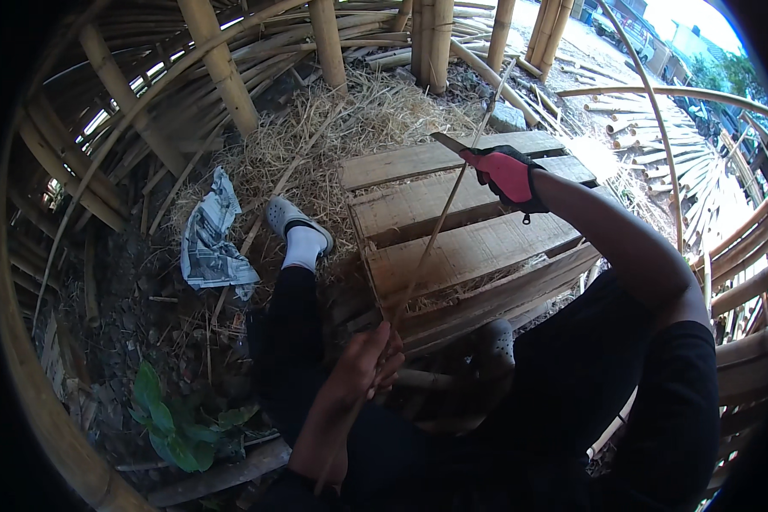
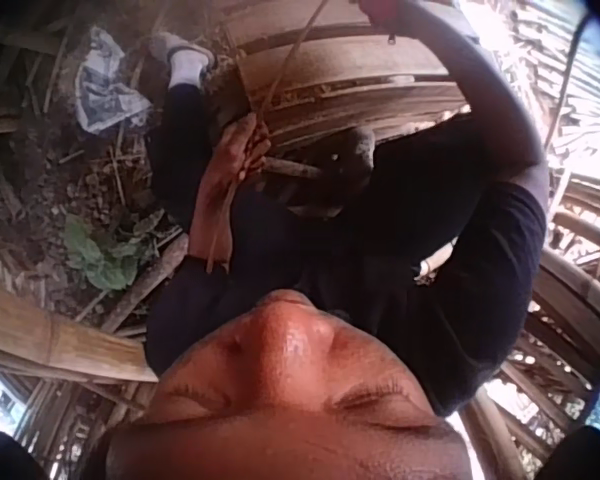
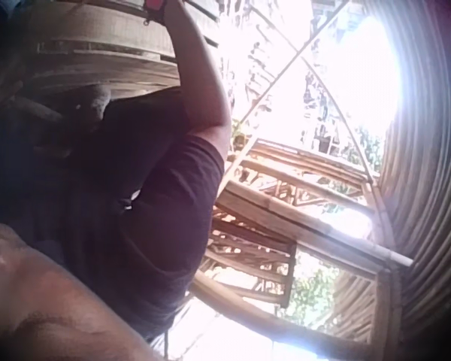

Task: The person is using a knife to shave and smooth a thin bamboo stick over a wooden crate.

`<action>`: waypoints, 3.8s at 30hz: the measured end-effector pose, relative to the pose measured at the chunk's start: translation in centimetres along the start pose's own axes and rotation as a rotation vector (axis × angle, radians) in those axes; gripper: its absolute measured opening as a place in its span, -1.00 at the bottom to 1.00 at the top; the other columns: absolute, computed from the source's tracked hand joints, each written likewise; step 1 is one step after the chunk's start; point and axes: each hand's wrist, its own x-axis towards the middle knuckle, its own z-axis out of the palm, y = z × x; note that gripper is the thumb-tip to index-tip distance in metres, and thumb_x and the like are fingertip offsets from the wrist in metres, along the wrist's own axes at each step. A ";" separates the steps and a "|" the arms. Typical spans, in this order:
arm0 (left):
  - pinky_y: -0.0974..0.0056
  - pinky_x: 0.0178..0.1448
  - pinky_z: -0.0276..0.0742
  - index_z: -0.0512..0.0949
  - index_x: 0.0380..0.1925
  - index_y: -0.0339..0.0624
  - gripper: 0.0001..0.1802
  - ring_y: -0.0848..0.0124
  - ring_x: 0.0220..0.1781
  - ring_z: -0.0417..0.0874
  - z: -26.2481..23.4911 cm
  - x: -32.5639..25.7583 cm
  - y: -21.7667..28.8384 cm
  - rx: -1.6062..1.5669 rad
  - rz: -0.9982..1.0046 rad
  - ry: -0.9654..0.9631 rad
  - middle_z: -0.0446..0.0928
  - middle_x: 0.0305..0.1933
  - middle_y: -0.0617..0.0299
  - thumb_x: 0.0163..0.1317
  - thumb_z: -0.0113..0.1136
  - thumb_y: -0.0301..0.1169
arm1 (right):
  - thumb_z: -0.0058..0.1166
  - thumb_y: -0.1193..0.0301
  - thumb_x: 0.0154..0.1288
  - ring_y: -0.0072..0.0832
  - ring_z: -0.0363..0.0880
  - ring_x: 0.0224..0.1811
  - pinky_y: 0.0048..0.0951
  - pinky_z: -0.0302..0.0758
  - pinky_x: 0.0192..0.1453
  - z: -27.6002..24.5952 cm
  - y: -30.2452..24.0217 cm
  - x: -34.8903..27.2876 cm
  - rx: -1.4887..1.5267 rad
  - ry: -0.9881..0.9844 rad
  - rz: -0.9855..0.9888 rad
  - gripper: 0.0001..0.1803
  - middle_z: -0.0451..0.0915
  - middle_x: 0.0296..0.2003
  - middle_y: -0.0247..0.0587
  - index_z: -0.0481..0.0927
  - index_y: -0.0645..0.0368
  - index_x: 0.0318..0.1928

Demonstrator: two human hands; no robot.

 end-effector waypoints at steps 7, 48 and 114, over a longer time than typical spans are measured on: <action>0.47 -0.71 -0.05 0.25 -0.48 0.02 -0.49 0.65 -0.87 0.05 -0.5 0.0 -0.4 -0.062 -0.033 -0.014 0.11 -0.80 0.45 0.49 -0.32 0.14 | -0.01 -0.24 0.31 -0.61 0.14 -0.79 -0.50 0.09 -0.70 3.5 -1.6 -3.8 -0.084 -0.322 -0.031 -0.37 0.23 -0.74 -0.45 0.40 0.07 -0.57; 0.51 -0.84 -0.05 0.20 -0.47 0.03 -0.51 0.63 -0.92 0.01 -1.4 0.3 -0.4 -0.254 -0.121 -0.124 0.06 -0.82 0.43 0.50 -0.38 0.12 | 0.11 -0.24 0.22 -0.59 0.28 -0.66 -0.46 0.25 -0.54 0.8 -1.3 0.4 -0.183 -0.110 -0.162 -0.35 0.38 -0.68 -0.38 0.54 0.14 -0.57; 0.49 -0.86 -0.06 0.22 -0.47 0.06 -0.49 0.60 -0.93 0.02 -2.0 0.7 -0.9 -0.395 -0.183 -0.256 0.06 -0.82 0.42 0.47 -0.37 0.18 | 0.08 -0.20 0.28 -0.62 0.21 -0.66 -0.47 0.17 -0.61 3.0 -0.6 -1.0 -0.072 -0.175 -0.073 -0.46 0.35 -0.61 -0.43 0.64 0.05 -0.28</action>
